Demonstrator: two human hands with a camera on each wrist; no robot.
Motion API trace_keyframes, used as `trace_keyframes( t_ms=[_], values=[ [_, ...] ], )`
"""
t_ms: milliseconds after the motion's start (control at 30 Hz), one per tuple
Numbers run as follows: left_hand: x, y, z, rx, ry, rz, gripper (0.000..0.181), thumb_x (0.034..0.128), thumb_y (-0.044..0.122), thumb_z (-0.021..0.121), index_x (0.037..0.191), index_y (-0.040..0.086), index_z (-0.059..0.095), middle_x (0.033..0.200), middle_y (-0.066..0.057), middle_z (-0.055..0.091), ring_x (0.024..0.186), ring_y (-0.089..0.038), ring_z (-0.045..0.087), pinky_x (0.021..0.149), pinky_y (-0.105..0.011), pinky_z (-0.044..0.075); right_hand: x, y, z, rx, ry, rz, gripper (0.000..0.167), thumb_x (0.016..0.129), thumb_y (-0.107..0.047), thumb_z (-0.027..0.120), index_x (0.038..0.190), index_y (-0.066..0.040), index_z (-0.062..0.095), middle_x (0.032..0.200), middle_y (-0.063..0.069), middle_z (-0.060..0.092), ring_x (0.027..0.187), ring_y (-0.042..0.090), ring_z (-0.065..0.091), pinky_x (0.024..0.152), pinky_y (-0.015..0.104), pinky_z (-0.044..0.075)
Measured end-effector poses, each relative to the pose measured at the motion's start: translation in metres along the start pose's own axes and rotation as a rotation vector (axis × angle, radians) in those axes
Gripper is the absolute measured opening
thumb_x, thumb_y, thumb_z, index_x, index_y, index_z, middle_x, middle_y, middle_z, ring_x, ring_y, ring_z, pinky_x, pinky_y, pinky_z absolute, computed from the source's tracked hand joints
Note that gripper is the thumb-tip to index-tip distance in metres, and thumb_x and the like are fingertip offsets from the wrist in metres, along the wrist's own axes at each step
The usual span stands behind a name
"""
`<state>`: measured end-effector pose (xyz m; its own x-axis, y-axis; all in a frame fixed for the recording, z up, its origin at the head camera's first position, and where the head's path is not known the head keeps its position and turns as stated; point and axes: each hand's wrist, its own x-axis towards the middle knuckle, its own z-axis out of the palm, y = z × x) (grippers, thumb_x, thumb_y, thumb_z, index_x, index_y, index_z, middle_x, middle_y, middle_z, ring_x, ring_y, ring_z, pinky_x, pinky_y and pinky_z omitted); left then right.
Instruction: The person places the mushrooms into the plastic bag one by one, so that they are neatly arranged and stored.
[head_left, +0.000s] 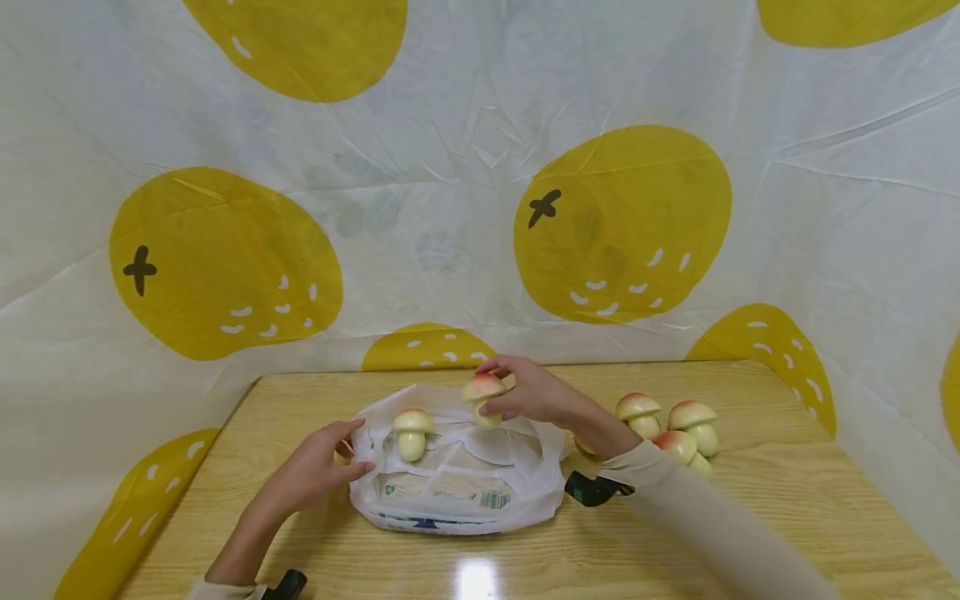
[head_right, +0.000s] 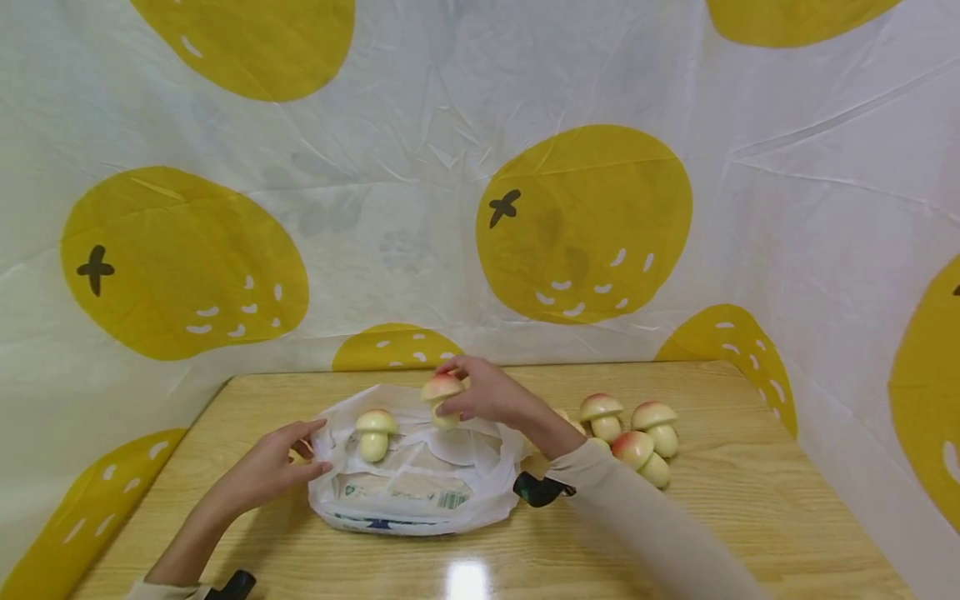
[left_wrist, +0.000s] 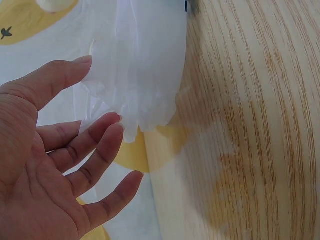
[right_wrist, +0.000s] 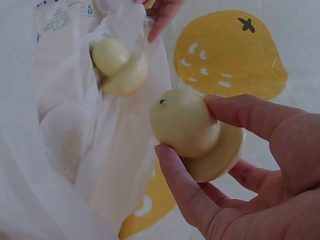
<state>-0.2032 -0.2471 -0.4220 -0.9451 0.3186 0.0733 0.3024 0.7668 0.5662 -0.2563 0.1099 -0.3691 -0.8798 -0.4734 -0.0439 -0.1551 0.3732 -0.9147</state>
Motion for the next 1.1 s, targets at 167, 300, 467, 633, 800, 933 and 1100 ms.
trace_keyframes(
  t_ms=[167, 300, 467, 633, 800, 933, 1100],
  values=[
    [0.000, 0.001, -0.001, 0.000, 0.001, -0.007, 0.072, 0.0863, 0.027, 0.083, 0.140, -0.010, 0.052, 0.101, -0.004, 0.066, 0.090, -0.017, 0.061, 0.073, -0.027, 0.051, 0.007, 0.003, 0.009, -0.016, -0.016, -0.016, 0.056, 0.084, -0.011, 0.083, 0.135, -0.007, 0.061, 0.133, 0.019, 0.053, 0.086, 0.019, 0.066, 0.076, 0.041, 0.060],
    [0.000, 0.002, -0.001, 0.003, -0.002, -0.014, 0.073, 0.0867, 0.027, 0.083, 0.141, -0.010, 0.052, 0.102, -0.004, 0.066, 0.091, -0.017, 0.061, 0.073, -0.027, 0.051, 0.009, 0.004, 0.016, -0.026, -0.031, -0.035, 0.054, 0.084, -0.010, 0.083, 0.134, -0.007, 0.062, 0.130, 0.019, 0.054, 0.091, 0.019, 0.064, 0.076, 0.041, 0.060],
    [0.001, 0.002, -0.001, 0.006, -0.007, -0.023, 0.072, 0.0867, 0.026, 0.082, 0.142, -0.009, 0.052, 0.102, -0.003, 0.065, 0.092, -0.017, 0.060, 0.073, -0.027, 0.051, 0.011, 0.002, 0.025, -0.015, -0.027, -0.033, 0.052, 0.084, -0.008, 0.083, 0.132, -0.005, 0.062, 0.129, 0.019, 0.055, 0.089, 0.018, 0.062, 0.075, 0.041, 0.059],
    [0.002, 0.002, 0.000, 0.008, -0.006, -0.022, 0.072, 0.0865, 0.026, 0.083, 0.141, -0.009, 0.052, 0.101, -0.003, 0.065, 0.091, -0.017, 0.060, 0.074, -0.027, 0.051, 0.016, 0.005, 0.034, -0.018, -0.004, -0.026, 0.052, 0.081, -0.005, 0.084, 0.128, -0.003, 0.063, 0.122, 0.017, 0.058, 0.091, 0.019, 0.061, 0.071, 0.039, 0.059],
    [0.002, 0.001, 0.000, 0.011, -0.009, -0.026, 0.072, 0.0868, 0.025, 0.082, 0.142, -0.009, 0.052, 0.101, -0.002, 0.065, 0.091, -0.016, 0.060, 0.074, -0.027, 0.051, 0.021, 0.010, 0.042, -0.021, 0.006, 0.004, 0.052, 0.080, -0.003, 0.085, 0.126, -0.004, 0.062, 0.117, 0.015, 0.059, 0.088, 0.020, 0.062, 0.070, 0.040, 0.060],
    [0.002, 0.002, 0.000, 0.002, -0.016, -0.031, 0.072, 0.0869, 0.025, 0.082, 0.142, -0.009, 0.051, 0.101, -0.002, 0.065, 0.092, -0.017, 0.060, 0.073, -0.027, 0.051, 0.024, 0.013, 0.046, -0.027, -0.005, 0.019, 0.052, 0.080, -0.003, 0.085, 0.127, -0.005, 0.062, 0.114, 0.014, 0.059, 0.083, 0.019, 0.063, 0.069, 0.039, 0.060],
    [0.000, 0.001, 0.000, -0.010, -0.013, -0.034, 0.072, 0.0866, 0.025, 0.083, 0.142, -0.009, 0.051, 0.103, -0.004, 0.066, 0.091, -0.017, 0.060, 0.073, -0.027, 0.051, 0.026, 0.015, 0.050, -0.044, -0.008, 0.030, 0.053, 0.080, -0.003, 0.086, 0.127, -0.005, 0.062, 0.113, 0.013, 0.060, 0.080, 0.019, 0.063, 0.069, 0.040, 0.060]
  ],
)
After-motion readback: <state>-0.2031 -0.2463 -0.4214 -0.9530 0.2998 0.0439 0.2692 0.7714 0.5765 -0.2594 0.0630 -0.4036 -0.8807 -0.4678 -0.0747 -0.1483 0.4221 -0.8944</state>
